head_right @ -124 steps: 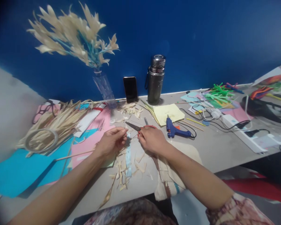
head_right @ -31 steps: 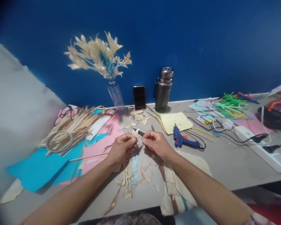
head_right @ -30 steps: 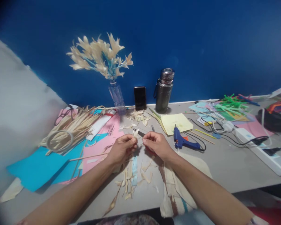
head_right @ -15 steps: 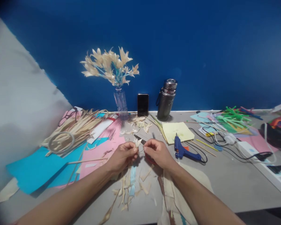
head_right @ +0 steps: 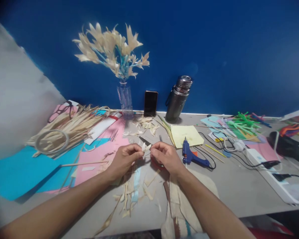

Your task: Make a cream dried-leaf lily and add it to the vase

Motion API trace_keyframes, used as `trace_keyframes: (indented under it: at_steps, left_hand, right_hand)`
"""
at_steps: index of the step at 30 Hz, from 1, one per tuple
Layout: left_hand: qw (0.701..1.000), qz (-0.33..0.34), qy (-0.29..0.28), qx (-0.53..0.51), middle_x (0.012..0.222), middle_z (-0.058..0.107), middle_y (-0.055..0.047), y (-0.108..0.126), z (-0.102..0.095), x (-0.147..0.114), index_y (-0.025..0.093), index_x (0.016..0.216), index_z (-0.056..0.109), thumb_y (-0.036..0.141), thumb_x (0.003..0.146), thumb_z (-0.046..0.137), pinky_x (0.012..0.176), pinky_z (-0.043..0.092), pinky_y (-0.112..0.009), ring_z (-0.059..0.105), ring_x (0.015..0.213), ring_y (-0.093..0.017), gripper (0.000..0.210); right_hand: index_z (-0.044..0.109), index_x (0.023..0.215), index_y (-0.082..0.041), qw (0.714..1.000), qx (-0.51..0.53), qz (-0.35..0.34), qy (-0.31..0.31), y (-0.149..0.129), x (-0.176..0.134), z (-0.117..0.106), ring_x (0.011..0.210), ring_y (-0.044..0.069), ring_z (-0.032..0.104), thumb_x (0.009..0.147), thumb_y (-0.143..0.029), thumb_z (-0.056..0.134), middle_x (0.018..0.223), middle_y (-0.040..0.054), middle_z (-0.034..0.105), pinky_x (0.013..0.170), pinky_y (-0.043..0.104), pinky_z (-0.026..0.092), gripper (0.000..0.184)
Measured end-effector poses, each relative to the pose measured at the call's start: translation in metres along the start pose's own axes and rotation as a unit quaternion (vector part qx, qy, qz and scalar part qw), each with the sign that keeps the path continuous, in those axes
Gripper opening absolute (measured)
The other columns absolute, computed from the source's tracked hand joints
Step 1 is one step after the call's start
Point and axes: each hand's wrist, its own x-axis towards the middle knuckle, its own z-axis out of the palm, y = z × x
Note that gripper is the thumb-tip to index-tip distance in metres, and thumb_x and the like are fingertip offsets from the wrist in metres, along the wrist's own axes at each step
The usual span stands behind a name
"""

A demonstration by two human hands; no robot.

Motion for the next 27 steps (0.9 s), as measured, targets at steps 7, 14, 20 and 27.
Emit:
trace_keyframes:
  at_steps: [7, 14, 20, 27]
  left_hand:
    - [0.996, 0.062, -0.038, 0.053, 0.068, 0.063, -0.003, -0.004, -0.002, -0.001, 0.016, 0.063, 0.071, 0.022, 0.070, 0.074, 0.063, 0.044, -0.025, 0.056, 0.067, -0.015, 0.010]
    - [0.991, 0.082, -0.034, 0.102, 0.068, 0.062, -0.001, -0.004, -0.007, -0.001, 0.017, 0.066, 0.070, 0.022, 0.075, 0.072, 0.063, 0.042, -0.024, 0.054, 0.066, -0.014, 0.011]
    - [0.982, 0.120, -0.048, 0.139, 0.074, 0.064, -0.002, -0.011, -0.012, 0.002, 0.019, 0.070, 0.070, 0.023, 0.081, 0.069, 0.068, 0.042, -0.025, 0.057, 0.071, -0.015, 0.011]
    - [0.993, 0.066, -0.027, 0.096, 0.073, 0.065, -0.003, -0.014, -0.008, 0.002, 0.019, 0.071, 0.071, 0.025, 0.079, 0.072, 0.065, 0.044, -0.026, 0.058, 0.070, -0.016, 0.010]
  right_hand:
    - [0.067, 0.090, -0.018, 0.998, -0.022, -0.025, 0.060, -0.010, 0.000, 0.002, 0.052, 0.009, 0.045, 0.082, -0.047, 0.071, 0.064, -0.0009, 0.060, 0.049, 0.023, 0.034, 0.030]
    - [0.066, 0.086, -0.021, 0.937, -0.158, -0.196, 0.243, -0.066, -0.032, -0.056, 0.051, 0.011, 0.047, 0.087, -0.038, 0.066, 0.072, 0.0013, 0.063, 0.048, 0.025, 0.037, 0.017]
    - [0.068, 0.099, -0.021, 0.786, -0.587, -0.104, 0.162, -0.053, -0.065, -0.116, 0.081, 0.024, 0.064, 0.089, -0.031, 0.057, 0.095, 0.0087, 0.071, 0.070, 0.034, 0.047, 0.018]
    - [0.063, 0.123, -0.014, 0.688, -0.725, -0.020, 0.027, 0.009, -0.051, -0.149, 0.107, 0.030, 0.059, 0.076, -0.009, 0.057, 0.114, 0.0158, 0.068, 0.093, 0.038, 0.041, 0.047]
